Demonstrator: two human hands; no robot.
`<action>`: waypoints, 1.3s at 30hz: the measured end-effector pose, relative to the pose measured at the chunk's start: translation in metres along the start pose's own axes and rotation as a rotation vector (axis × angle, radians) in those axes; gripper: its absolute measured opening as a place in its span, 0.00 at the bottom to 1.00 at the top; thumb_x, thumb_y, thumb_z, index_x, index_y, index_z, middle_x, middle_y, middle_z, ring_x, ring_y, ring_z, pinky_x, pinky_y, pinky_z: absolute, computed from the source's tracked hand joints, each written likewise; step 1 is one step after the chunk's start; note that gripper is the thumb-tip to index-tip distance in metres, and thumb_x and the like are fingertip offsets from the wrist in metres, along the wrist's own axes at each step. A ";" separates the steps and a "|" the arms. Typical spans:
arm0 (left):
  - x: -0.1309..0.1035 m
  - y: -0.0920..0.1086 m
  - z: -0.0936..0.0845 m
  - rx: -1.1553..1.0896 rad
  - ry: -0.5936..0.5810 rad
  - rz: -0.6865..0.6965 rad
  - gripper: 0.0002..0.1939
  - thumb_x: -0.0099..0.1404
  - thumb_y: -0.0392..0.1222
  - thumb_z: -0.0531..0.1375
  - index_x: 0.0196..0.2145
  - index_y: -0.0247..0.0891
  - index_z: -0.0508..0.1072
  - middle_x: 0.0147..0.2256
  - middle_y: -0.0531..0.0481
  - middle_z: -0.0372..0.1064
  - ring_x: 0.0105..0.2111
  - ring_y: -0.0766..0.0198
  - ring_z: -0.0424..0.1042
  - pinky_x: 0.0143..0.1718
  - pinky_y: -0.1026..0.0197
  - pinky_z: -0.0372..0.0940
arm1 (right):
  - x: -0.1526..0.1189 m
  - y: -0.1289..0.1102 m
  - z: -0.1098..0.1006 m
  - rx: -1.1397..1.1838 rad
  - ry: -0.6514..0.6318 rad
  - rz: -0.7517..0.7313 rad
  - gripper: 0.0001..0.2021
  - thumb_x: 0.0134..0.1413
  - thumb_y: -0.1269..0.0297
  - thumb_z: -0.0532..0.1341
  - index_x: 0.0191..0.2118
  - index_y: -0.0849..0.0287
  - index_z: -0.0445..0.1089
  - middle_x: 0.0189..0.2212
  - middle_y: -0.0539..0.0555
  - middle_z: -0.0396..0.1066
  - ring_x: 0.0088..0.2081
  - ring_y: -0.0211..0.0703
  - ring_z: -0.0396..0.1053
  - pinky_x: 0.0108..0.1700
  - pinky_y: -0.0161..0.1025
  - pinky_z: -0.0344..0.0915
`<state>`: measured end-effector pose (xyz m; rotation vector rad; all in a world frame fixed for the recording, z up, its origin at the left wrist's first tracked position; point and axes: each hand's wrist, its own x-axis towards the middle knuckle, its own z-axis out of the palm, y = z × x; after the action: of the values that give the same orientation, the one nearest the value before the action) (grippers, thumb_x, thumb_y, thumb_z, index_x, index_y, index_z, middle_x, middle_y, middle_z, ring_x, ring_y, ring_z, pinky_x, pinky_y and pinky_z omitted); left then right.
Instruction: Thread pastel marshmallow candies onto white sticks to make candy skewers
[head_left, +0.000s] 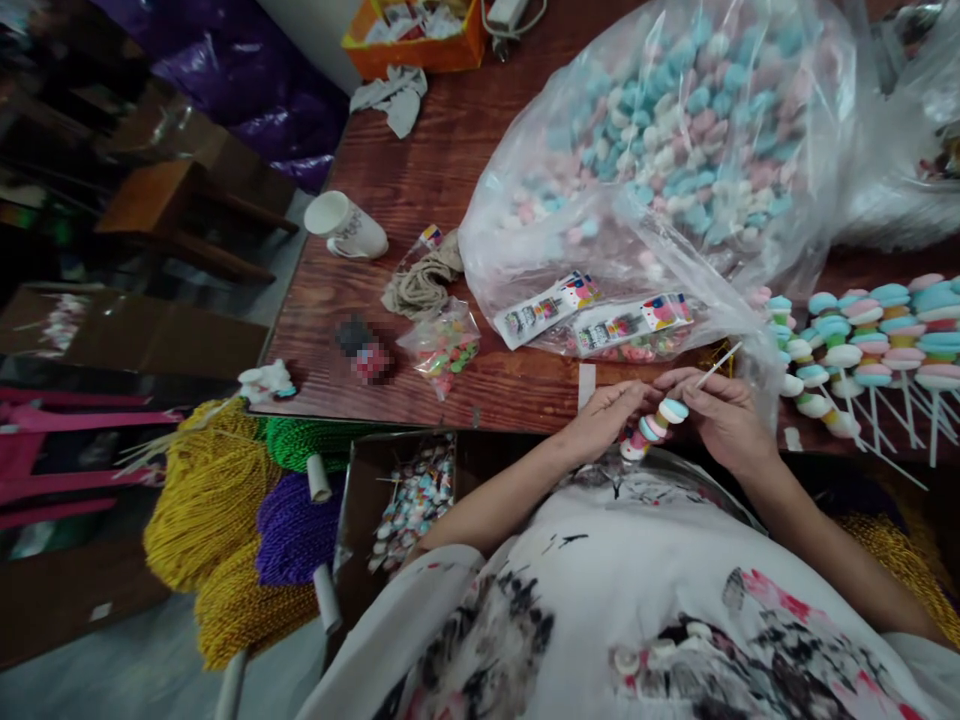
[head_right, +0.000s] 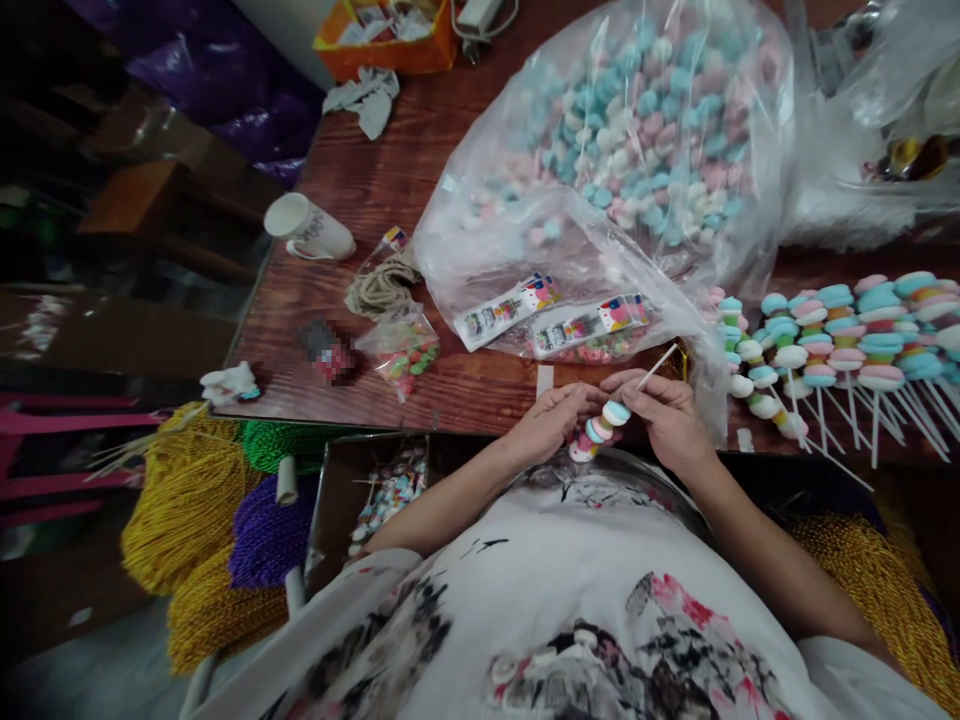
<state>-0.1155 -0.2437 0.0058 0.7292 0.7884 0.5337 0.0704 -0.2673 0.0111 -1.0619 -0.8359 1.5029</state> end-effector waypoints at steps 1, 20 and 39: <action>-0.004 0.000 -0.006 -0.018 -0.015 -0.005 0.35 0.59 0.65 0.65 0.54 0.35 0.71 0.41 0.42 0.78 0.36 0.61 0.79 0.41 0.58 0.70 | -0.001 0.000 -0.002 0.015 0.012 0.010 0.10 0.50 0.54 0.72 0.28 0.55 0.80 0.35 0.54 0.78 0.31 0.41 0.72 0.31 0.39 0.70; -0.012 0.005 -0.002 0.337 -0.158 -0.009 0.23 0.45 0.48 0.76 0.32 0.32 0.74 0.28 0.56 0.68 0.28 0.71 0.65 0.34 0.65 0.61 | -0.014 -0.035 -0.008 -0.081 0.014 -0.370 0.04 0.55 0.64 0.67 0.33 0.53 0.82 0.36 0.55 0.78 0.41 0.47 0.73 0.40 0.43 0.70; 0.013 0.028 -0.009 1.066 -0.088 0.443 0.13 0.67 0.48 0.60 0.39 0.34 0.74 0.33 0.51 0.69 0.34 0.66 0.65 0.38 0.64 0.59 | -0.010 -0.030 -0.005 -0.163 0.306 -0.518 0.20 0.53 0.65 0.70 0.52 0.43 0.75 0.50 0.52 0.74 0.46 0.49 0.72 0.48 0.48 0.70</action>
<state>-0.1197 -0.2136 0.0165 1.9291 0.8066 0.4435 0.0865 -0.2715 0.0385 -1.0577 -0.9365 0.8276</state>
